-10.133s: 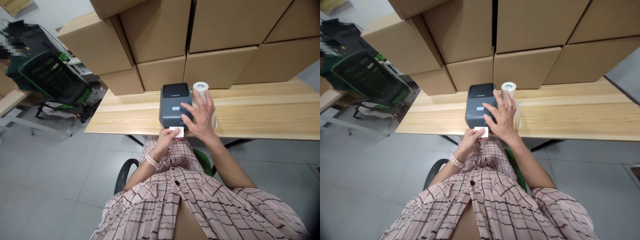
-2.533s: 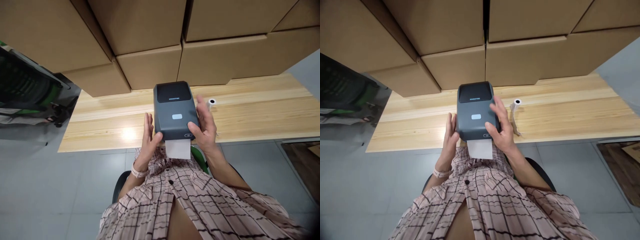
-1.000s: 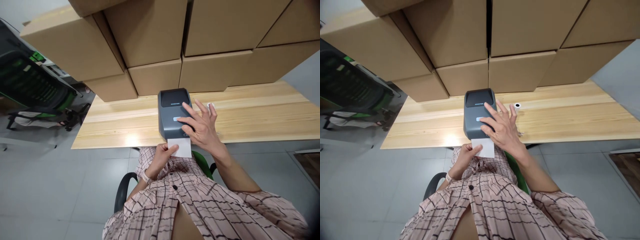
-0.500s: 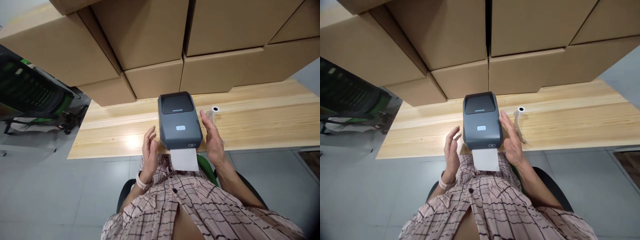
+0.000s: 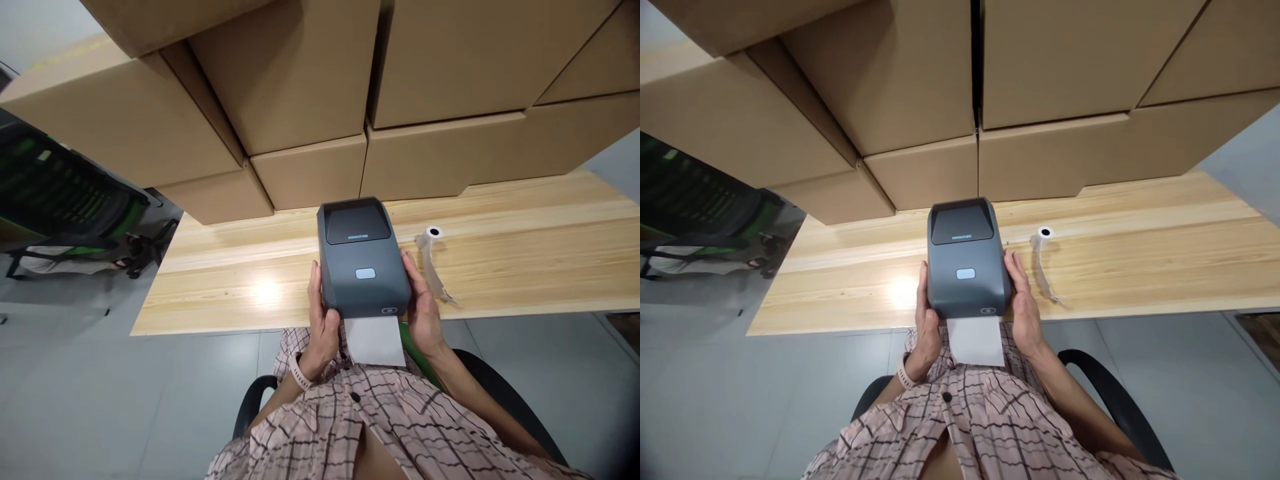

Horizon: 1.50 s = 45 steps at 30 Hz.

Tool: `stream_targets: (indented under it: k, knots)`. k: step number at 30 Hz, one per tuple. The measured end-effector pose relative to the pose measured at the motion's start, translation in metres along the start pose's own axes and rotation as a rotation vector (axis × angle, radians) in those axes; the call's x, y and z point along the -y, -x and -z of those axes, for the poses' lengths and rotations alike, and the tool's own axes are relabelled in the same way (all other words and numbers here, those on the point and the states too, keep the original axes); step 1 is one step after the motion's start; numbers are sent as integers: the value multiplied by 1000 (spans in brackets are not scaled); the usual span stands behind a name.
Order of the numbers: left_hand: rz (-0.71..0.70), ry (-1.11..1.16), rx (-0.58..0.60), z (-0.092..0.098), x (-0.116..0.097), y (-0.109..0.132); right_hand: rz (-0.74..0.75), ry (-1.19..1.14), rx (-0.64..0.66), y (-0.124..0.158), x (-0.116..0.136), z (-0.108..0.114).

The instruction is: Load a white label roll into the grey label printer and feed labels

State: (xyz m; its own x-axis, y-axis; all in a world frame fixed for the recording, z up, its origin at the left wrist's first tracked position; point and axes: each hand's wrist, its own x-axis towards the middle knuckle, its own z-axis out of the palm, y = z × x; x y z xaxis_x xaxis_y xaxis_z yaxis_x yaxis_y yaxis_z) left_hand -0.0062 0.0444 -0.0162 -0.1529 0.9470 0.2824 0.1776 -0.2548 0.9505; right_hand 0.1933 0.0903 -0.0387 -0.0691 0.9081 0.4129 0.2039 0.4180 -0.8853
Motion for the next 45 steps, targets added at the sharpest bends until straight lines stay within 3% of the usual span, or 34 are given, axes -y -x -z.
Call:
stream_targets:
  k: [4,8,13,17,22,27,32,37,38,40,43,45]
  knots:
    - [-79,-104,-65,4,0,-8,-31,24,3,-8,8,10]
    - [-145,-104,-83,10,-10,-33,82,82,70,-32,32,28]
    - [-237,1,-87,22,-21,-98,260,232,97,-101,72,39]
    - [-125,71,-108,26,-10,-136,329,282,28,-170,95,29]
    - [123,121,44,21,17,-131,415,334,-6,-239,104,14]
    - [176,227,188,16,25,-117,339,372,-30,-285,95,1]
    - [193,283,183,13,22,-115,329,389,-6,-300,93,0]
    - [172,262,163,12,23,-113,654,377,-92,-252,101,5]
    - [170,250,166,12,24,-113,708,380,-33,-238,99,5]
    - [161,216,186,12,24,-112,705,454,249,-213,90,5]
    - [172,98,219,17,18,-114,455,654,761,-194,69,1]
    - [214,-72,236,21,10,-117,301,761,927,-194,56,-3]
